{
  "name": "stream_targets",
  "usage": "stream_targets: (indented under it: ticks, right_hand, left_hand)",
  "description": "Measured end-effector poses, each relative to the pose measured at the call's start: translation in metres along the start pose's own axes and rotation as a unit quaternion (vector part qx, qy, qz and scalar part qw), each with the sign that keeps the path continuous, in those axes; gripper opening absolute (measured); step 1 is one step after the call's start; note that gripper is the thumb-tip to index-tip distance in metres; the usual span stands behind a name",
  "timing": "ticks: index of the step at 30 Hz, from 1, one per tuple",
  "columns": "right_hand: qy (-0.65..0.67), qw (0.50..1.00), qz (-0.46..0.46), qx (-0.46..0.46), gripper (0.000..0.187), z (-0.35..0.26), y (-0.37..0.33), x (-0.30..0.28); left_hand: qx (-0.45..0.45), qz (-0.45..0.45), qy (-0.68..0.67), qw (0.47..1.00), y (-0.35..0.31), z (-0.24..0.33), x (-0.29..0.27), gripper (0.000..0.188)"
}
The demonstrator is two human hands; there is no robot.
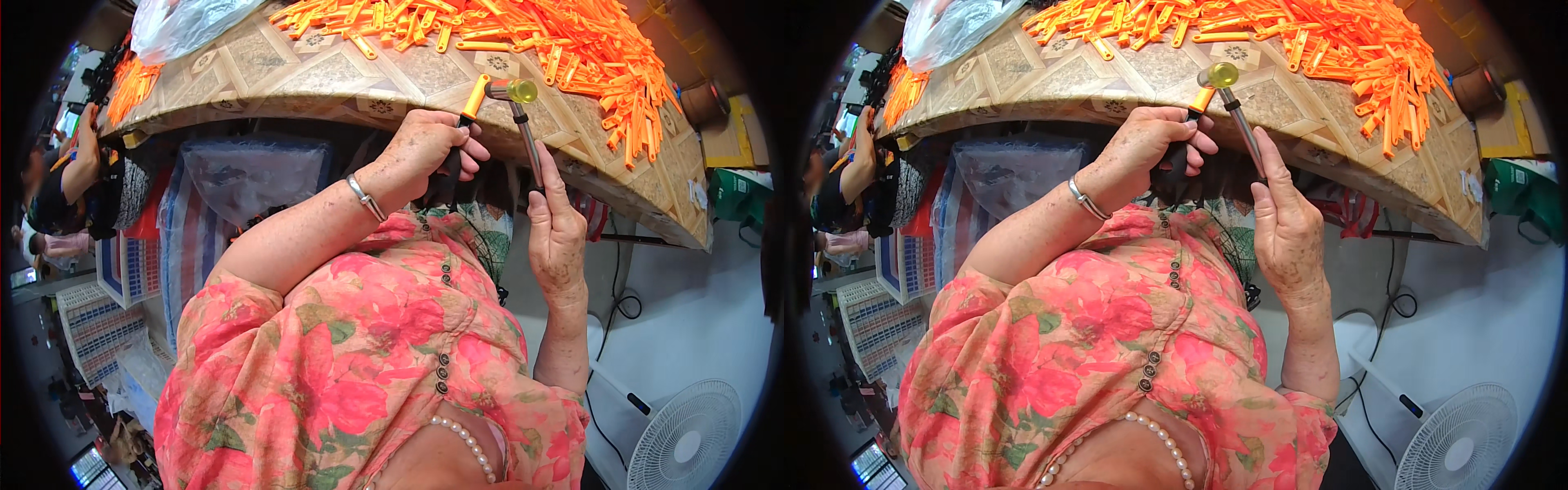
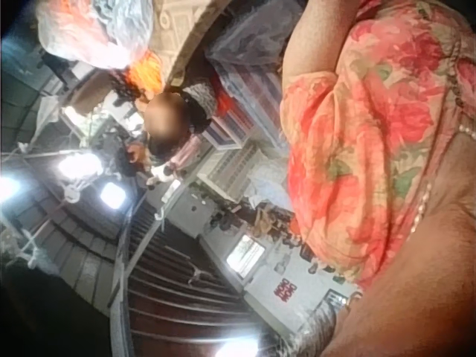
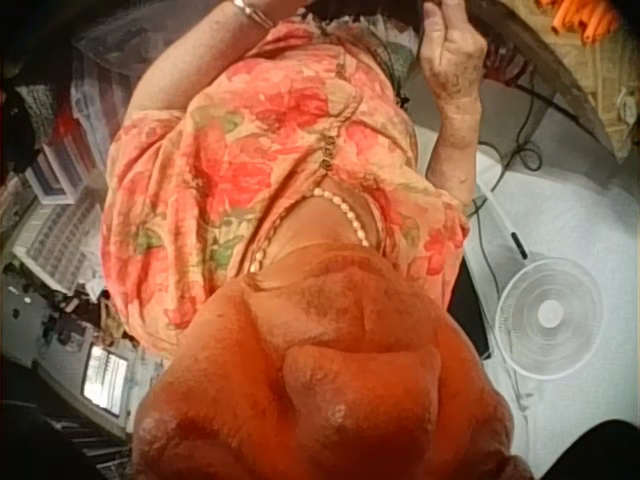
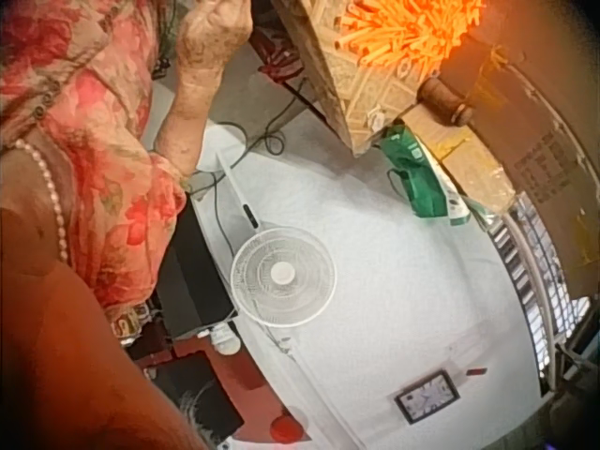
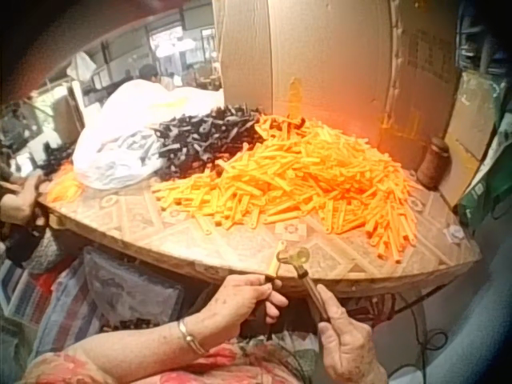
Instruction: The person assembles small orange plastic components by inserting them into a black plastic holder. They use a hammer to tap the orange piece into place, then remove the completed assembly and place it on a pile of similar items. This repetitive process is performed continuously throughout the video.
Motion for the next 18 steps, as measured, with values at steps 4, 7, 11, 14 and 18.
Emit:
stream_targets:
  ticks: [4, 7, 11, 14, 18]
  right_hand:
    - [-0.057, 0.998, -0.002, -0.031, 0.050, -0.004, 0.001, 0.006]
    - [-0.135, 0.988, -0.072, 0.004, 0.050, 0.006, -0.007, 0.019]
    - [-0.038, 0.998, -0.036, 0.025, 0.051, -0.002, -0.002, 0.014]
    - [-0.036, 0.999, -0.003, 0.020, 0.053, -0.002, -0.004, 0.011]
    - [-0.084, 0.993, -0.069, 0.053, 0.054, 0.009, -0.006, 0.014]
  left_hand:
    - [-0.001, 0.008, -0.005, 1.000, -0.001, -0.001, 0.001, 0.021]
    - [0.008, 0.006, 0.007, 1.000, 0.000, 0.000, 0.002, 0.021]
    - [0.012, 0.025, -0.004, 1.000, -0.001, -0.002, 0.001, 0.020]
    - [0.003, 0.023, -0.021, 1.000, -0.001, -0.003, 0.001, 0.020]
    - [0.018, 0.021, -0.012, 1.000, -0.001, -0.003, 0.000, 0.021]
Point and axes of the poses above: each hand's wrist, its own y-axis towards the middle knuckle, its own x-axis out of the palm, z = x × y, the point moved 2 cm from there along y, towards the middle knuckle, and after that the axes turned 13 degrees about z, right-handed, at the moved point
